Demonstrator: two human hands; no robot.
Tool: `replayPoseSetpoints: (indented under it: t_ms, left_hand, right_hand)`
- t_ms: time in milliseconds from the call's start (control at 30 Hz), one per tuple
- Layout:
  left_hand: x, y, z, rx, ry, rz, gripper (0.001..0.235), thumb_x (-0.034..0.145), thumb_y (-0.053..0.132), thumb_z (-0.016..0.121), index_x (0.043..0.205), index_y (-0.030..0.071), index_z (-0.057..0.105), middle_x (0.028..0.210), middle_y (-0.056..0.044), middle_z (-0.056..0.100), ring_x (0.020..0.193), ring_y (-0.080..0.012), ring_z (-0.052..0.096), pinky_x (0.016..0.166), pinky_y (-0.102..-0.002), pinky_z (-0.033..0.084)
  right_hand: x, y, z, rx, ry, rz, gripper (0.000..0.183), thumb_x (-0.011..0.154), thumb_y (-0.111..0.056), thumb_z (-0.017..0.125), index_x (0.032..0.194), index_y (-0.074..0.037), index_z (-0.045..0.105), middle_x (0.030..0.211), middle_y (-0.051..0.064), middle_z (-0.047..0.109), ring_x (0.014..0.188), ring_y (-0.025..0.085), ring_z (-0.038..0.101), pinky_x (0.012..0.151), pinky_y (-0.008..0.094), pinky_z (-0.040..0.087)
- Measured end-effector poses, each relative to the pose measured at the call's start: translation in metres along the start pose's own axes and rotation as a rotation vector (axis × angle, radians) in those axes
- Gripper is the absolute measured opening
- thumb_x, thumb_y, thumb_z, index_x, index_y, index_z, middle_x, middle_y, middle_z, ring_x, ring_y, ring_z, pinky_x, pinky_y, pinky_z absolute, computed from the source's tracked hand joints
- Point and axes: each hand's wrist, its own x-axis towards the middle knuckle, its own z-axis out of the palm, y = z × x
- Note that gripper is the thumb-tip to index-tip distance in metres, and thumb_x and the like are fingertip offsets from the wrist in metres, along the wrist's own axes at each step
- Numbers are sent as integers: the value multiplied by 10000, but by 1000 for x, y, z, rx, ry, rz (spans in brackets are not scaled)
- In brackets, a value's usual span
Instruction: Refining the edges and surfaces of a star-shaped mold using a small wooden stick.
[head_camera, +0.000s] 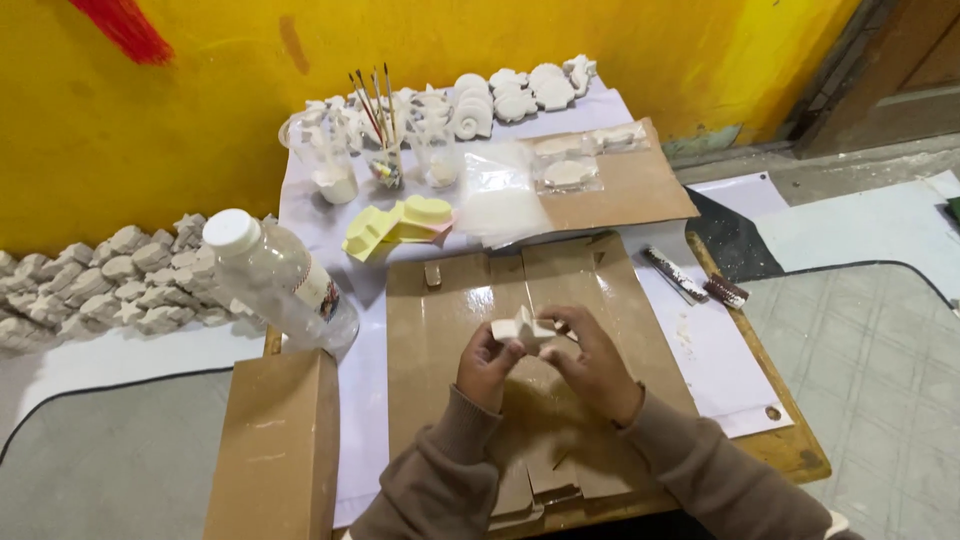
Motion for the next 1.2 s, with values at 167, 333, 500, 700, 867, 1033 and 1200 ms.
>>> replayPoseSetpoints:
  t_ms: [167, 333, 500, 700, 867, 1033, 1200]
  left_hand:
    - [5, 12, 3, -275, 122, -172, 433, 881, 304, 769, 1207, 71, 607, 1137, -117, 688, 1025, -275, 705, 930, -455, 590]
    - [14, 17, -1, -348, 240, -288, 455, 914, 278, 737, 1308, 104, 591, 1146, -133, 714, 958, -306, 738, 839, -419, 615]
    - [12, 35, 2, -489, 334, -266, 473, 921, 245, 706, 1353, 203, 519, 1186, -184, 668, 940, -360, 724, 760, -415, 651]
    - [23, 10, -19, -469, 350, -276, 308, 939, 302, 690, 1218, 208, 600, 1107, -132, 730, 871, -266, 739, 738, -335, 651]
    - [22, 14, -17, -566, 382, -296, 204, 974, 270, 648, 1158, 187, 620, 1100, -135, 737, 891, -286, 740, 777, -366, 652]
    - [27, 4, -28, -621, 392, -334, 284, 994, 353, 614, 1203, 164, 647, 1118, -145, 740, 912, -297, 745, 786, -362, 659]
    - [19, 13, -21, -630, 370, -385, 291, 1027, 318, 567, 1225, 108, 606, 1065, -172, 706, 853, -255, 721, 745, -335, 648]
  right_hand:
    - [19, 23, -22, -179, -77, -359, 806, 958, -689, 314, 1533, -142, 458, 1494, 177, 484, 1374, 383, 457, 1096, 512, 397]
    - [33, 45, -54, -500, 188, -274, 322, 985, -224, 681, 1303, -184, 711, 1146, 75, 724, 1099, 301, 682, 957, 417, 524]
    - [27, 13, -36, -767, -349, 225, 243, 942, -352, 692, 1127, -232, 793, 1091, 68, 758, 1085, 318, 689, 904, 434, 549]
    - [20, 27, -26, -916, -339, 236, 190, 937, -295, 682, 1056, -176, 771, 1008, 44, 724, 1042, 257, 668, 867, 393, 528]
    - [19, 32, -29, -760, -177, 78, 132, 911, -197, 730, 1026, -132, 742, 978, 89, 670, 1006, 305, 647, 848, 417, 521]
    - [17, 46, -32, -444, 81, -193, 135, 979, -213, 668, 976, -82, 634, 886, 103, 520, 920, 366, 585, 849, 440, 479]
    - [13, 35, -33, -204, 74, -118, 213, 1104, -257, 421, 991, -97, 504, 864, 82, 488, 834, 288, 607, 792, 387, 496]
